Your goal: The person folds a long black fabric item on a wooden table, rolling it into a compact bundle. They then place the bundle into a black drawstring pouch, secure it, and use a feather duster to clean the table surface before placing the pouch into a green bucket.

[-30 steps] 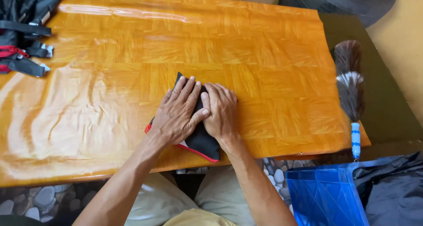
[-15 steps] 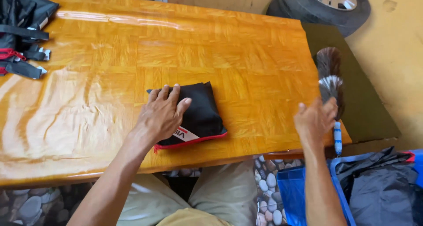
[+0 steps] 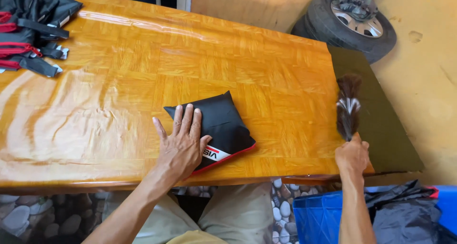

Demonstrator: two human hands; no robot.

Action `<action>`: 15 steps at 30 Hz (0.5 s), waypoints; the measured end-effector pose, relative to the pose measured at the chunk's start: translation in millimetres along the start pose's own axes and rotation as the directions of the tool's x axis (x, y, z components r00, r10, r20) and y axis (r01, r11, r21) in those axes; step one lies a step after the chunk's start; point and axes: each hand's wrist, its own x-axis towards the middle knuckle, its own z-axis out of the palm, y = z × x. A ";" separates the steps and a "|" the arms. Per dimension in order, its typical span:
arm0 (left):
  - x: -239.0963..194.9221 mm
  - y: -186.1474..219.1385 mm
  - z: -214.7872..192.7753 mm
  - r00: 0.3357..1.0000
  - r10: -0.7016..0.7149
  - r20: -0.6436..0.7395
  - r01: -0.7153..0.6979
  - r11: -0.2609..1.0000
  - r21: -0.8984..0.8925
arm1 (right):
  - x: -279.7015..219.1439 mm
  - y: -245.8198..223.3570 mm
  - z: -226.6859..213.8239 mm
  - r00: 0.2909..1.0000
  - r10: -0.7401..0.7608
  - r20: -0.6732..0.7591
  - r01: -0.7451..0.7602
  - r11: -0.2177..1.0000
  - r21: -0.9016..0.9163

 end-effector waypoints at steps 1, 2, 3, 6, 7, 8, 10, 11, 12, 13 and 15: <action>-1.0 0.3 1.0 1.000 -0.006 0.012 0.006 1.000 0.002 | -22.1 -12.9 -10.6 0.981 -0.180 -0.071 0.185 0.981 0.060; -1.7 1.4 2.1 1.000 -0.011 0.023 0.011 1.000 0.003 | -44.1 -24.3 -21.3 0.925 -0.349 -0.150 0.366 0.925 0.106; -2.0 2.3 2.7 1.000 -0.013 0.024 0.013 1.000 0.009 | -75.0 -45.1 -40.4 0.925 -0.351 -0.148 0.368 0.923 0.111; -2.2 7.9 3.5 1.000 -0.014 0.024 0.013 0.999 0.031 | -156.6 -96.6 -88.4 0.714 -0.680 -0.167 0.700 0.691 0.180; -1.1 10.3 4.1 0.999 -0.039 -0.017 0.040 0.999 0.026 | -178.1 -108.4 -98.0 0.605 -0.789 -0.107 0.788 0.575 0.218; 0.0 12.6 4.8 0.996 -0.065 -0.057 0.066 0.998 0.019 | -199.0 -120.9 -107.7 0.476 -0.878 -0.057 0.855 0.446 0.265; 4.2 13.1 4.9 0.994 -0.080 0.072 0.079 0.997 0.012 | -206.6 -127.8 -101.3 0.484 -0.868 0.110 0.839 0.496 0.223; 7.6 11.7 5.2 0.977 -0.105 0.188 0.105 0.994 0.010 | -209.7 -133.9 -98.2 0.474 -0.839 0.267 0.834 0.525 0.169; 5.3 11.6 5.9 0.977 -0.101 0.189 0.101 0.995 0.009 | -200.8 -133.2 -92.2 0.478 -0.837 0.268 0.832 0.529 0.169; 4.1 13.7 6.6 0.994 -0.090 0.058 0.089 0.996 0.023 | -189.9 -132.0 -87.7 0.550 -0.809 0.205 0.813 0.575 0.089; 2.6 16.1 6.1 0.993 -0.085 -0.080 0.088 0.996 0.034 | -181.6 -131.8 -87.9 0.609 -0.782 0.132 0.788 0.615 0.006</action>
